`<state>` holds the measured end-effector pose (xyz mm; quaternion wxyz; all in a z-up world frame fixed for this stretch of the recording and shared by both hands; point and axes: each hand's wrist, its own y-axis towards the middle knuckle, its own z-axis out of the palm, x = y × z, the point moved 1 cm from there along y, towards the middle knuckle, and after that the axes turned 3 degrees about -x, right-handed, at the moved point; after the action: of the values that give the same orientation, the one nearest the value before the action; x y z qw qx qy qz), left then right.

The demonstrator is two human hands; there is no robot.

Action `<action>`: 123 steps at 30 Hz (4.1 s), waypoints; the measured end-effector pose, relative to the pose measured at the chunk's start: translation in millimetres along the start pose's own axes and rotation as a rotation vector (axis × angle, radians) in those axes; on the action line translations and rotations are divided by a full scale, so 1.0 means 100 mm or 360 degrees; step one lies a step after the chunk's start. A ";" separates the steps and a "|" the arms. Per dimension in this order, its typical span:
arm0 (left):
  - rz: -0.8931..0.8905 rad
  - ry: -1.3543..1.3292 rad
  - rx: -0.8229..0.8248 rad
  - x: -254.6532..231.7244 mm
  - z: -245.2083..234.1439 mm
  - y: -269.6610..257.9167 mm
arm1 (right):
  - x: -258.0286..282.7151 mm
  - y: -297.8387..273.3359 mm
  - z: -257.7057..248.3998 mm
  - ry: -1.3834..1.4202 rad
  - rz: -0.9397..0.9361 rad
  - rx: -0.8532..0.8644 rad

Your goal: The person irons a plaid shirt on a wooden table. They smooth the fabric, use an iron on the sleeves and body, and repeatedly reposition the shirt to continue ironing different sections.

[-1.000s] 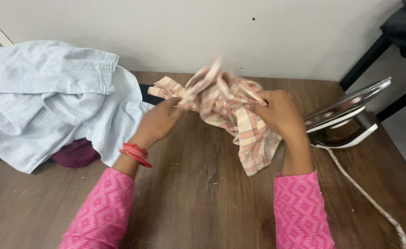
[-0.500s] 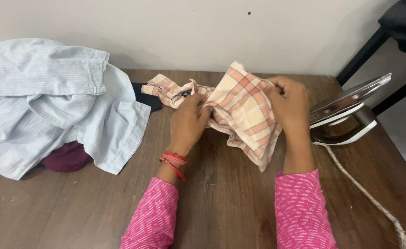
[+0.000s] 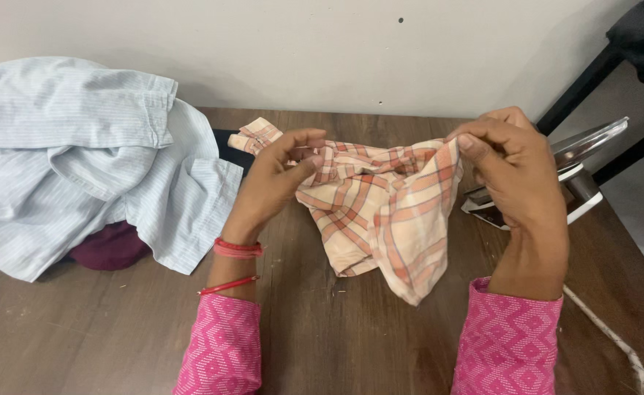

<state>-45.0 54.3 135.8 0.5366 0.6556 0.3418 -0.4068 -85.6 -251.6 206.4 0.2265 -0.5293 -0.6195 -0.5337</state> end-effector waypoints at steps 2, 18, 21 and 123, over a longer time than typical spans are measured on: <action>0.0055 0.0252 -0.0049 0.14 0.07 0.04 | 0.03 0.01 0.06 0.0258 0.0046 0.0071; -0.0554 -0.1808 -0.0080 0.23 0.45 0.09 | -0.01 -0.09 0.46 0.0805 -0.0293 0.1917; -0.0257 -0.1799 -0.0024 0.04 0.24 0.30 | -0.03 -0.02 0.48 0.0661 0.0102 0.1446; 0.0272 0.1800 0.0416 0.85 1.27 -0.81 | -1.66 -0.32 -0.78 0.0383 0.0057 -0.0652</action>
<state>-100.2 -53.7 12.8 0.2164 0.8568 0.4679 0.0123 -80.9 -386.6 78.1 0.1961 -0.5075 -0.4574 -0.7034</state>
